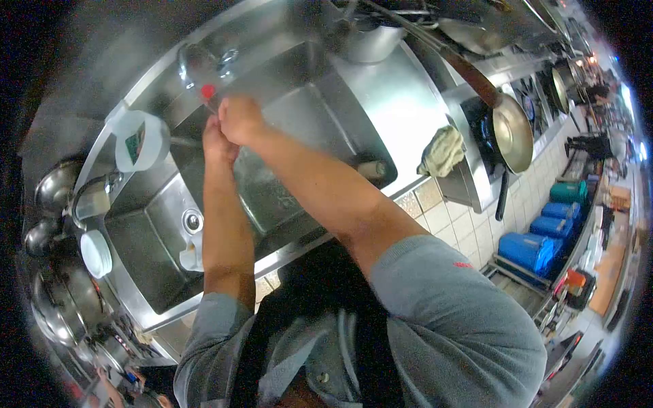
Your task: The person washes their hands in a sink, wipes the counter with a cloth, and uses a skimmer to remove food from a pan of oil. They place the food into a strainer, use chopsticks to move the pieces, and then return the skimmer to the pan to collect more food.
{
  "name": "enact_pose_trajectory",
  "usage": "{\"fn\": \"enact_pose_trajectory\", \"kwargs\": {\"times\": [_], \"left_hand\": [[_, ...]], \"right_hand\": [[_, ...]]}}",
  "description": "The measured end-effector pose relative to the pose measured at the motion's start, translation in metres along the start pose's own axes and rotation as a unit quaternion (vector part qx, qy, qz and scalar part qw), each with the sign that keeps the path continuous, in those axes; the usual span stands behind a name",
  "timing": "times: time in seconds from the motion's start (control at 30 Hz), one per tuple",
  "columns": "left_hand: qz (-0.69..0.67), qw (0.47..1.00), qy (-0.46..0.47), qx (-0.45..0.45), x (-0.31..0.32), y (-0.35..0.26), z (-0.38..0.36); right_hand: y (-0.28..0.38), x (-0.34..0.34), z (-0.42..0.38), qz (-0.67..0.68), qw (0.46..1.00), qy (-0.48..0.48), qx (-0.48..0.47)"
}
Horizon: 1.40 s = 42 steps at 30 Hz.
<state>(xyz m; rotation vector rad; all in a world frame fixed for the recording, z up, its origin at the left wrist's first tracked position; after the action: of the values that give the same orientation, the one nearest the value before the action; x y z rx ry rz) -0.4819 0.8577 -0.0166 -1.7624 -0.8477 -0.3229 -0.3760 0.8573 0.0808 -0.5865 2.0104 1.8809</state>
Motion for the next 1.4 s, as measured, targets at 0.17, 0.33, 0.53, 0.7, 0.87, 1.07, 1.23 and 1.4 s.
{"fn": "enact_pose_trajectory", "kwargs": {"times": [0.17, 0.33, 0.53, 0.7, 0.87, 1.07, 1.23, 1.4], "left_hand": [[0.215, 0.977, 0.009, 0.011, 0.026, -0.026, -0.003], [0.1, 0.993, -0.002, -0.069, 0.056, -0.028, 0.007], [0.062, 0.997, -0.031, -0.029, 0.041, -0.018, 0.04], [0.039, 0.994, -0.023, -0.095, 0.014, 0.002, 0.024], [0.046, 0.99, -0.05, -0.121, -0.019, 0.007, 0.0], [0.09, 0.988, -0.062, -0.11, -0.007, -0.002, -0.013], [0.059, 0.992, -0.074, -0.082, 0.003, -0.012, 0.037], [0.074, 0.995, -0.004, -0.062, 0.042, -0.021, 0.056]], "right_hand": [[-0.056, -0.017, -0.032, -0.007, 0.998, 0.043, -0.041], [-0.096, -0.103, -0.085, -0.095, 0.993, 0.013, -0.067], [-0.148, -0.256, -0.158, -0.111, 0.976, -0.141, 0.123], [-0.232, -0.28, -0.181, -0.357, 0.903, -0.221, 0.09], [-0.275, -0.263, -0.108, -0.41, 0.857, -0.311, 0.011], [-0.246, -0.21, -0.045, -0.25, 0.928, -0.17, -0.218], [-0.215, -0.225, -0.142, -0.169, 0.974, -0.027, -0.146], [-0.272, -0.314, -0.186, -0.319, 0.943, -0.083, 0.048]]}}
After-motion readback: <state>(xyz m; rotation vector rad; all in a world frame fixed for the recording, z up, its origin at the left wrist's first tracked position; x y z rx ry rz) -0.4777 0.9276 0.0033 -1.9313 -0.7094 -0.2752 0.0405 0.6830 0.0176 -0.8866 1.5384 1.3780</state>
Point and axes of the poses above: each hand's wrist, its own z-axis towards the middle knuckle, its own x-axis out of the palm, y = z × x, the point moved 3 cm from there along z, towards the middle knuckle, and after that the axes turned 5 degrees about -y, right-handed, at the moved point
